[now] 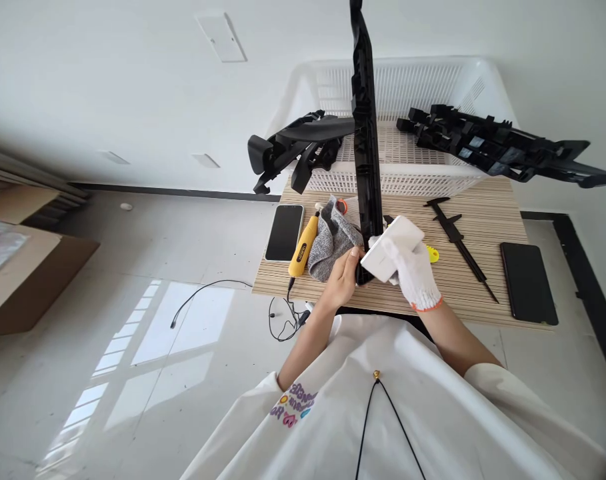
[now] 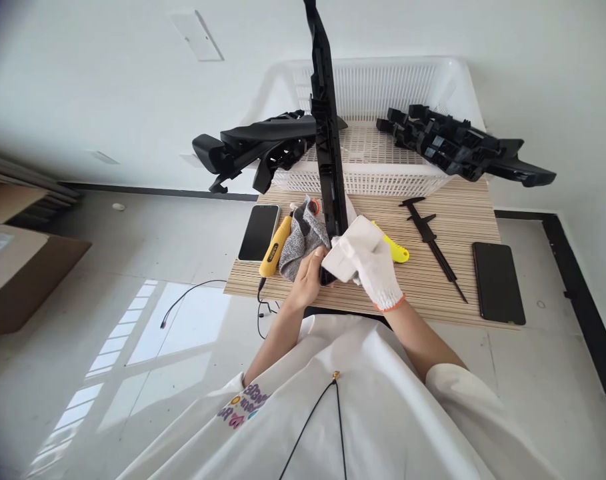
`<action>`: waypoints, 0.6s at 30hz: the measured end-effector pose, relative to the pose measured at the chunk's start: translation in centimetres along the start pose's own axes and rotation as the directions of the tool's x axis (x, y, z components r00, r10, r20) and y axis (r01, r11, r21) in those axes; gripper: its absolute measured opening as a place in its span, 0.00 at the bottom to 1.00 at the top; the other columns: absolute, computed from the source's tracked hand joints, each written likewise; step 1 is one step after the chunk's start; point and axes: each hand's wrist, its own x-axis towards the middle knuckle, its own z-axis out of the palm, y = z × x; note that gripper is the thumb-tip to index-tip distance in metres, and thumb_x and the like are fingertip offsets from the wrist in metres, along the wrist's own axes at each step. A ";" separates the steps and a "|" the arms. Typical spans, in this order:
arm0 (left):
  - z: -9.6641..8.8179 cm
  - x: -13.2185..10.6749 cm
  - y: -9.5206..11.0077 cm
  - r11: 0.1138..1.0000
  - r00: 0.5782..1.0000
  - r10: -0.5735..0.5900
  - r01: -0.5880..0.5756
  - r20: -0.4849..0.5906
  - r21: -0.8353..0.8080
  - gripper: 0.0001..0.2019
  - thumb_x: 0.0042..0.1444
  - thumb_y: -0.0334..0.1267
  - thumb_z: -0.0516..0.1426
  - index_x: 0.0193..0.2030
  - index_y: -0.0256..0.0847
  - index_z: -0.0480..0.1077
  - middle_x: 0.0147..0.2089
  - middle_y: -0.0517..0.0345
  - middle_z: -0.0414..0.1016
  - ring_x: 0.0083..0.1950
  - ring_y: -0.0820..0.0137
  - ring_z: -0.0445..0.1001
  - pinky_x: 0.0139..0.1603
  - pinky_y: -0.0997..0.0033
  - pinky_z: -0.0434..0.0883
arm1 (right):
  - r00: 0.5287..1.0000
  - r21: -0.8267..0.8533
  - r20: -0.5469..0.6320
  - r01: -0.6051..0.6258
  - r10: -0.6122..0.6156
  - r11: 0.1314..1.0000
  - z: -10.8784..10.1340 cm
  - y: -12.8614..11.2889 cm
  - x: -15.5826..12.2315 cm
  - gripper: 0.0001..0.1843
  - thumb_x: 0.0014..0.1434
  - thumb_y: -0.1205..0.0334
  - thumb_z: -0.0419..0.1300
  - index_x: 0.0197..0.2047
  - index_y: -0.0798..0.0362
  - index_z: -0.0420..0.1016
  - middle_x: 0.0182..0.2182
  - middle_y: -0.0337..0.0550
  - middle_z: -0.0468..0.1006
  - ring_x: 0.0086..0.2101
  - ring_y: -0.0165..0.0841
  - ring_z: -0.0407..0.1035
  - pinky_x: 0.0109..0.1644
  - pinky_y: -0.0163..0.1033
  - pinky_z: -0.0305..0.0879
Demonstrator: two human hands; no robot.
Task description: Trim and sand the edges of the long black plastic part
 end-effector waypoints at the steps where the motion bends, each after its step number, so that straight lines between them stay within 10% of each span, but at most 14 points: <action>1: 0.0 0.0 0.0 1.000 1.000 -0.002 0.002 -0.010 -0.013 0.28 0.64 0.65 0.47 0.27 0.42 0.63 0.24 0.61 0.64 0.26 0.72 0.62 0.30 0.68 0.64 | 1.000 -0.009 -0.001 -0.011 0.011 1.000 0.1 0.1 -0.1 0.21 0.45 0.48 0.72 0.36 0.55 0.81 0.22 0.41 0.78 0.17 0.27 0.64 0.13 0.29 0.54; 14: -0.3 -0.1 -0.5 0.994 0.997 -0.076 0.075 -0.007 -0.085 0.26 0.62 0.64 0.52 0.28 0.41 0.61 0.29 0.62 0.63 0.33 0.72 0.61 0.39 0.70 0.65 | 0.998 -0.078 -0.036 -0.060 0.057 0.995 1.0 0.2 -1.2 0.22 0.42 0.46 0.72 0.32 0.57 0.81 0.22 0.44 0.79 0.19 0.32 0.70 0.16 0.32 0.61; 18: -0.1 -0.1 -0.8 0.981 0.995 -0.096 0.088 -0.035 -0.174 0.27 0.61 0.65 0.52 0.27 0.41 0.59 0.27 0.64 0.58 0.30 0.73 0.57 0.34 0.70 0.63 | 0.987 -0.102 0.156 -0.031 0.046 0.994 1.5 0.0 -1.5 0.18 0.44 0.51 0.73 0.34 0.57 0.82 0.29 0.46 0.83 0.27 0.35 0.76 0.28 0.34 0.72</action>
